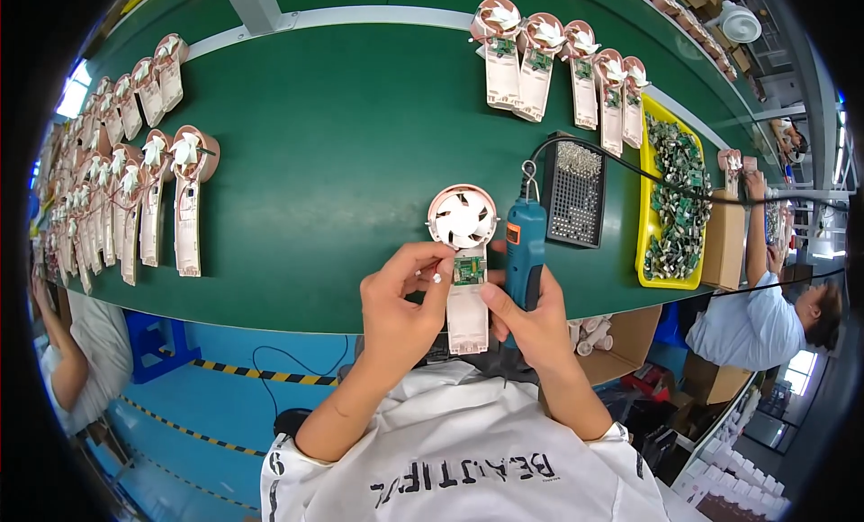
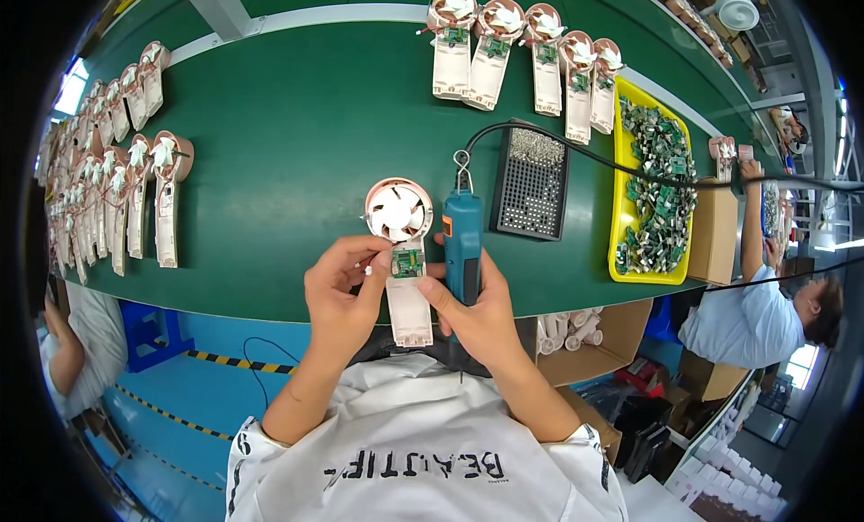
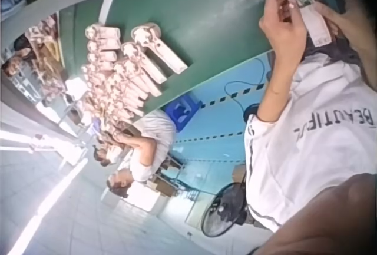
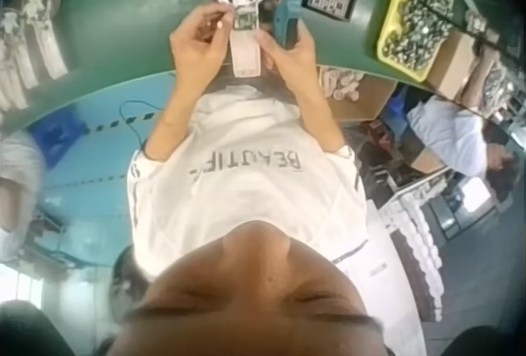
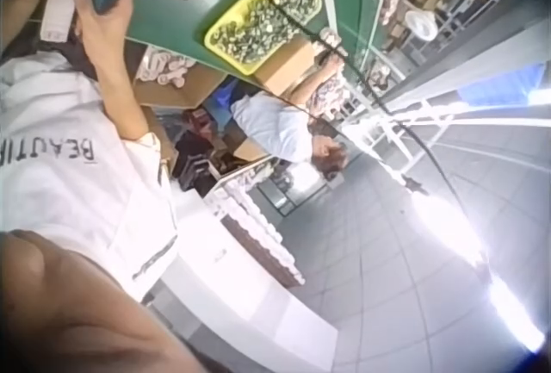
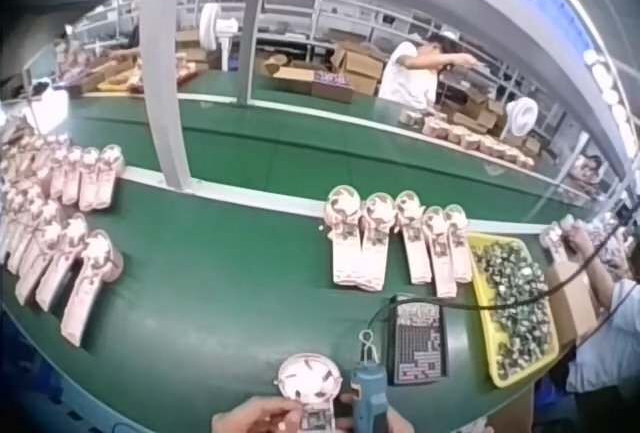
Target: The person assembles portable fans by hand on an electronics production line, securing fan casings, fan blades, circuit boards, and wires with screws using an electric screwdriver.
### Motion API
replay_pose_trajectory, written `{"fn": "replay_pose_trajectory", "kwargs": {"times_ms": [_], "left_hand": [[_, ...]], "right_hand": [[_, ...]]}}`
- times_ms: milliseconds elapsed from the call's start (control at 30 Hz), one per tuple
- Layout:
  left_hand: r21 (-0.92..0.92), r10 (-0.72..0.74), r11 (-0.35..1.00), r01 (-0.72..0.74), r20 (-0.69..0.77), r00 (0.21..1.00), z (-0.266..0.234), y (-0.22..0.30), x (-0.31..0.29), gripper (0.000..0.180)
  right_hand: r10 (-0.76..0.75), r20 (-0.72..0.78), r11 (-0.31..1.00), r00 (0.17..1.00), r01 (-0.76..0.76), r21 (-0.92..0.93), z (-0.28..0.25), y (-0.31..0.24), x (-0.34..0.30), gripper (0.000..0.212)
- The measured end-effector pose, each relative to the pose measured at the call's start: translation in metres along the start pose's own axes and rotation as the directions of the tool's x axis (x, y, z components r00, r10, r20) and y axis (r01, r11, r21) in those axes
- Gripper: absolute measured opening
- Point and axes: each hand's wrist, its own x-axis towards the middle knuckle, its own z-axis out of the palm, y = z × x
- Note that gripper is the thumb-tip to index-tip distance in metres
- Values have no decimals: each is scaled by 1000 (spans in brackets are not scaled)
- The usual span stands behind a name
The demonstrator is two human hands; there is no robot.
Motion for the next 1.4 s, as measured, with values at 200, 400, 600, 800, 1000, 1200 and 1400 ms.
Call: {"fn": "replay_pose_trajectory", "kwargs": {"times_ms": [200, 400, 600, 800, 1000, 1200, 1400], "left_hand": [[239, -6, 971, -7, 54, 999, 3, 6, 4, 12], [314, 48, 947, -72, 82, 995, 8, 11, 6, 12], [291, -5, 956, -15, 71, 997, 5, 7, 5, 10], [326, -46, 945, 11, 102, 994, 7, 13, 3, 9], [332, -108, 939, 84, 55, 993, 11, 18, 3, 17], [303, -137, 945, 124, 21, 990, 16, 20, 5, 16], [228, -179, 958, 175, -2, 984, 14, 12, 5, 14]], "right_hand": [[-405, -222, 887, 887, 440, 142, -20, -35, -4, 76], [-823, 6, 556, 568, 803, 216, -3, -58, -2, 83], [-186, -76, 935, 980, 153, -320, -5, -28, 21, 55], [-162, -86, 924, 983, 121, -363, 8, -20, 32, 47], [-100, -91, 914, 991, 55, -403, 8, -21, 35, 53], [-59, -138, 932, 989, 5, -361, 13, -25, 34, 56], [-13, -65, 937, 998, -10, -349, 1, -27, 34, 54]]}}
